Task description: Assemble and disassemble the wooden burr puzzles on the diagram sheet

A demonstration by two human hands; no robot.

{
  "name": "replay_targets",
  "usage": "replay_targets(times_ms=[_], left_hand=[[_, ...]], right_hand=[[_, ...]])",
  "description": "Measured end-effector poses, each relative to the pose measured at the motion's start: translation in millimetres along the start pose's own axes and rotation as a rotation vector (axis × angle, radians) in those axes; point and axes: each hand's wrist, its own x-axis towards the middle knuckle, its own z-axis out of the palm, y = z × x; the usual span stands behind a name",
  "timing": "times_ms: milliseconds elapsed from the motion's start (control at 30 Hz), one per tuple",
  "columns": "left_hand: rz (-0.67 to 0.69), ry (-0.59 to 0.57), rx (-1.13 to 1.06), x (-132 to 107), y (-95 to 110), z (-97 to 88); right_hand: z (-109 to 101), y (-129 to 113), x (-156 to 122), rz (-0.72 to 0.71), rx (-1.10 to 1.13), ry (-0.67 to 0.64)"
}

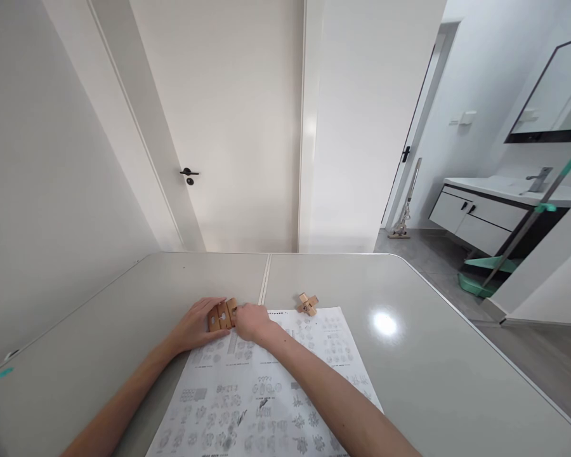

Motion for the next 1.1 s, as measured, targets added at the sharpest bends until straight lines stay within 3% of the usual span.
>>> replay_targets(times_ms=[267, 433, 533, 633, 867, 1100], left_hand=[[-0.017, 0.008, -0.019, 1, 9, 0.5], [-0.051, -0.004, -0.019, -1, 11, 0.0], [-0.019, 0.016, -0.034, 3, 22, -1.9], [0.055, 0.01, -0.061, 11, 45, -3.3], [0.141, -0.008, -0.205, 34, 104, 12.4], [0.181, -0.009, -0.307, 32, 120, 36.3]], right_hand=[[-14, 4, -20, -0.072, -0.003, 0.063], [-38, 54, -63, -0.023, 0.055, 0.256], [-42, 90, -88, 0.084, 0.172, 0.54], [-33, 113, -102, 0.18, 0.153, 0.651], [0, 121, -105, 0.316, 0.078, 0.588], [13, 132, -103, 0.337, 0.075, 0.676]])
